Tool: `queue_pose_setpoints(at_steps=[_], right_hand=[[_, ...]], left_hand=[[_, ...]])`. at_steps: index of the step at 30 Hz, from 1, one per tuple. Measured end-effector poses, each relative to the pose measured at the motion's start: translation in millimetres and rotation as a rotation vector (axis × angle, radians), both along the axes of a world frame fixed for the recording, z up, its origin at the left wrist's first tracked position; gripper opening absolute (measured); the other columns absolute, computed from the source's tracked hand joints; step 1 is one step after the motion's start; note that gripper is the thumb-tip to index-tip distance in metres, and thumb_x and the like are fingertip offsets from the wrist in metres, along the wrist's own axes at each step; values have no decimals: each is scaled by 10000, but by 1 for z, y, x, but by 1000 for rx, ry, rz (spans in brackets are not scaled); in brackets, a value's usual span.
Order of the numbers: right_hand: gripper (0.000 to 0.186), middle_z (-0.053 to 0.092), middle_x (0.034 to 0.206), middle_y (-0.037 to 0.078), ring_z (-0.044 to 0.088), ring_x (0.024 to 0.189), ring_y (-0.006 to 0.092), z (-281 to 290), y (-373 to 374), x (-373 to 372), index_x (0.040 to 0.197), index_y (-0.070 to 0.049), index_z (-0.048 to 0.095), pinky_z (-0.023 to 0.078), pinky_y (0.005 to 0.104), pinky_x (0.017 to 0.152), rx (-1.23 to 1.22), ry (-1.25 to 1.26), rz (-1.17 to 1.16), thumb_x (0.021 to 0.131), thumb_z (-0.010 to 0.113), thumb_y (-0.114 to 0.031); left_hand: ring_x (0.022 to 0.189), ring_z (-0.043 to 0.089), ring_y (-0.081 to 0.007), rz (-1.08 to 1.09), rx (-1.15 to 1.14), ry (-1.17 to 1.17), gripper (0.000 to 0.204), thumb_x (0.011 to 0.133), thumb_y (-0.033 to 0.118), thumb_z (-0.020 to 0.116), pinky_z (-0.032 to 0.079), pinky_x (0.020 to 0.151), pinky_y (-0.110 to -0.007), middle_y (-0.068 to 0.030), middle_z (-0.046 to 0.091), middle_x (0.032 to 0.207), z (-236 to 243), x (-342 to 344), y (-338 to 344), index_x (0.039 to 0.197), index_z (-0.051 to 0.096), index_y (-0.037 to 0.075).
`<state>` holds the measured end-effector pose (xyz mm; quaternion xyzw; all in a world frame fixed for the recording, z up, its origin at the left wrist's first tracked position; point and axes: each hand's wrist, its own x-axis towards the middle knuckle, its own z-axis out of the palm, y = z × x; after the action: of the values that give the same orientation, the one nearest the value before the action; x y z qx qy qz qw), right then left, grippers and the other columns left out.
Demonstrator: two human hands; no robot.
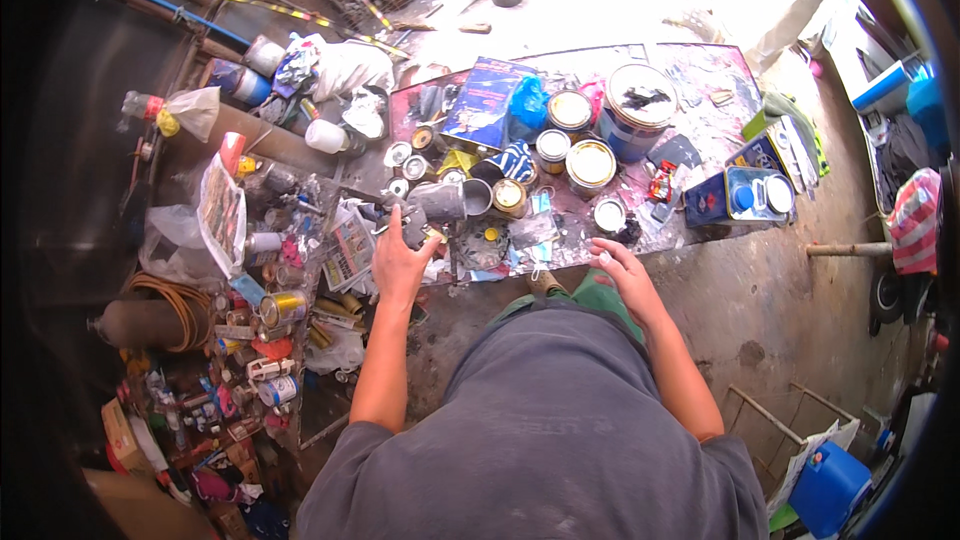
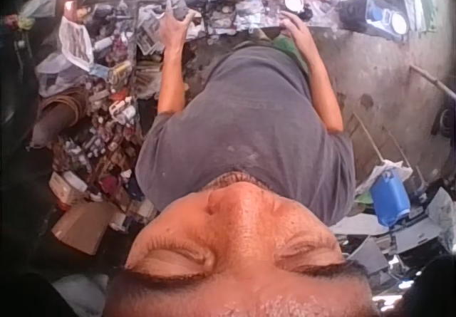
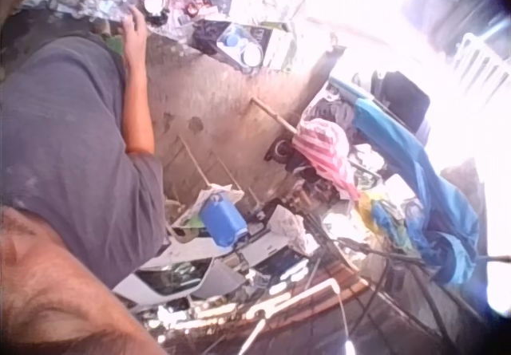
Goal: The person applies tape to newspaper sheets on the roof of a vehicle, moves to a table to assemble and adjust a spray gun, and then pours liquid from various cans into containers.
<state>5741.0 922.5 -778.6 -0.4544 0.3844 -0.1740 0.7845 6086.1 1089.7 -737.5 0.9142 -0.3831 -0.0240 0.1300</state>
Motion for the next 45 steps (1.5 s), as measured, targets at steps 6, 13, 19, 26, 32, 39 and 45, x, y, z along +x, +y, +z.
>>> queue_pose_setpoints(at_steps=[6, 13, 19, 26, 32, 39, 45], right_hand=[[499, 561, 1347, 197, 579, 1213, 373, -62, -12, -33, 1357, -60, 494, 530, 522, 955, 681, -418, -269, 1022, 490, -429], [455, 625, 1197, 143, 635, 1100, 307, -191, -60, -78, 1280, -24, 497, 533, 481, 925, 560, 10, -821, 1031, 458, -403], [544, 597, 1267, 101, 604, 1111, 212, -128, -75, -56, 1383, -22, 457, 492, 334, 883, -85, 407, -653, 973, 577, -359], [176, 674, 1006, 130, 675, 836, 198, 122, 11, 11, 1056, 12, 674, 533, 329, 781, -609, 84, 112, 918, 613, -79], [121, 679, 928, 192, 663, 783, 411, 84, 41, -2, 889, -28, 648, 541, 506, 677, -1053, 788, 566, 818, 555, -62], [245, 652, 1073, 209, 667, 928, 377, 62, 84, -58, 1065, -27, 617, 543, 470, 775, -1058, 782, 393, 866, 508, -118], [318, 587, 1239, 170, 626, 1053, 371, 124, 128, -123, 1212, -62, 552, 522, 462, 840, -737, 827, 284, 923, 503, -185]], left_hand=[[1125, 594, -409, 149, -52, 174, 889, 790, 457, 770, 457, 965, -464, -254, 632, 1210, -11, 8, 4, 1479, 382, 50], [1151, 572, -265, 179, -539, 700, 805, 851, 299, 775, 430, 1013, -364, -172, 573, 1298, -65, 9, 34, 1472, 366, -9], [1237, 527, -218, -51, -478, 746, 578, 900, 150, 722, 394, 1064, -341, -144, 557, 1340, -53, -43, 23, 1392, 473, -23], [1051, 685, -301, -340, -266, 691, 596, 865, 128, 733, 535, 898, -417, -177, 671, 1184, -42, -93, -24, 1409, 491, 101], [822, 659, -361, -680, -318, 350, 708, 729, 191, 785, 513, 680, -444, -136, 672, 898, -32, -116, -35, 1386, 520, 178], [725, 641, -306, -1002, -393, 294, 649, 712, 231, 819, 494, 634, -419, -118, 644, 808, -6, -151, -42, 1308, 593, 111], [757, 646, -309, -1070, -256, 371, 631, 703, 121, 751, 504, 665, -427, -111, 634, 808, -19, -233, -17, 1317, 603, 142]])
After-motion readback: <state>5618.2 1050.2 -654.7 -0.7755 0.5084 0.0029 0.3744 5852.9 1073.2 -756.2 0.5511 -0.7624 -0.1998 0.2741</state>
